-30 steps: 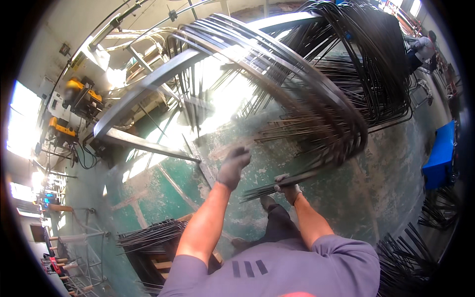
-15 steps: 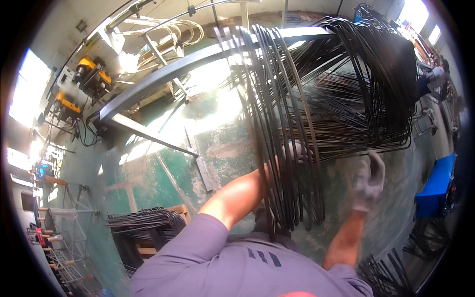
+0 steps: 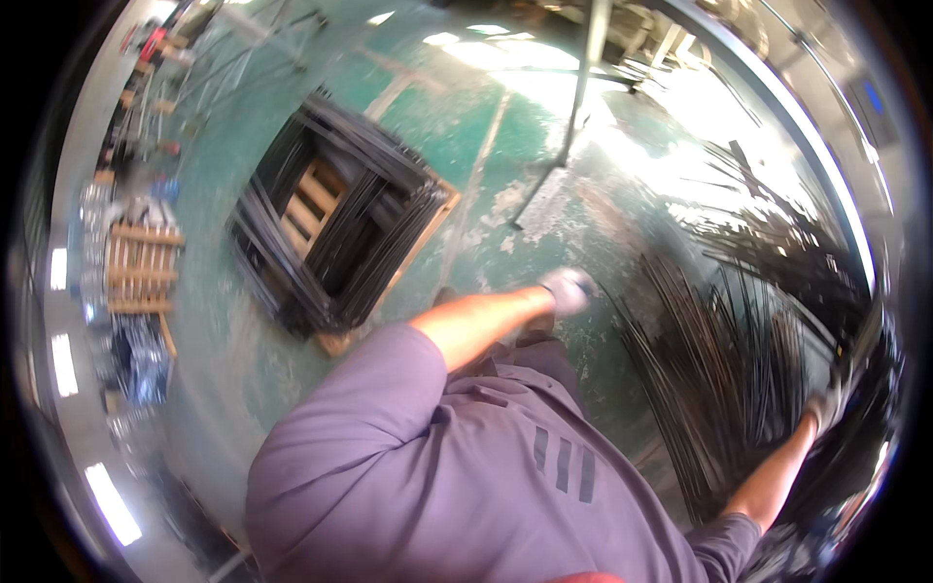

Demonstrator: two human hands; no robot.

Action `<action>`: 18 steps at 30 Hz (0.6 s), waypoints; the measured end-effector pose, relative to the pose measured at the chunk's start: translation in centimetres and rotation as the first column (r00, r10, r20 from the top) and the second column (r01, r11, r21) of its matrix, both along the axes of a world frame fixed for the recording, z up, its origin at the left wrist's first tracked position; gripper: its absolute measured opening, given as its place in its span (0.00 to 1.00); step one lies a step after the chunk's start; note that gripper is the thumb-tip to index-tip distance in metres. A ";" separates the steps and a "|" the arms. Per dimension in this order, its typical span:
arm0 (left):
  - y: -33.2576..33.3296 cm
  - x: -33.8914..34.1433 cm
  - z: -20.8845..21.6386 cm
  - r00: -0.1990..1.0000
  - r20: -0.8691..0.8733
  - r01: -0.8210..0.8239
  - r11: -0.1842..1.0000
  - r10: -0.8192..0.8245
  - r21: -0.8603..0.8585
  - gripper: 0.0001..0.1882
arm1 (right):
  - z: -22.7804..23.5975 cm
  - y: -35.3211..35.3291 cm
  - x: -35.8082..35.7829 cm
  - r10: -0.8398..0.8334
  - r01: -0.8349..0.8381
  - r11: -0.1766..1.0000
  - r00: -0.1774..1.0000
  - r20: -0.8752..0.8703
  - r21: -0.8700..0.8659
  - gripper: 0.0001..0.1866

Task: The person repeatedly picks up bundles of long, bent metal rods from a wooden pallet and stacks them onto a metal rack. The person wears gloves and handles the rods by hand, moving them from the pallet to the rack in a repetitive cycle.

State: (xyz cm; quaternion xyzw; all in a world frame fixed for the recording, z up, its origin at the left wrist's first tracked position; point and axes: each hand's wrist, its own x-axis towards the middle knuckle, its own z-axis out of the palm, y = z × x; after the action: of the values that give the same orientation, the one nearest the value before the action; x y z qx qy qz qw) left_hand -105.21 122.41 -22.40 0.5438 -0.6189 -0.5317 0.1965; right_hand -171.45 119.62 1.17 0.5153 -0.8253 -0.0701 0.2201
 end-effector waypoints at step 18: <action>23.0 39.1 -5.4 0.507 0.541 -0.821 0.567 0.671 0.067 0.19 | -34.5 4.5 74.2 -0.406 -0.526 0.749 0.117 0.906 0.403 0.41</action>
State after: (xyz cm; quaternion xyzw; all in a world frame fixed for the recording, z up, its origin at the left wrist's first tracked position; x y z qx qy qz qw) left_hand -66.06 145.41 -27.84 0.8909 -0.2516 -0.3387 0.1679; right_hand -97.22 124.14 -33.29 0.5013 -0.6419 0.0153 -0.5800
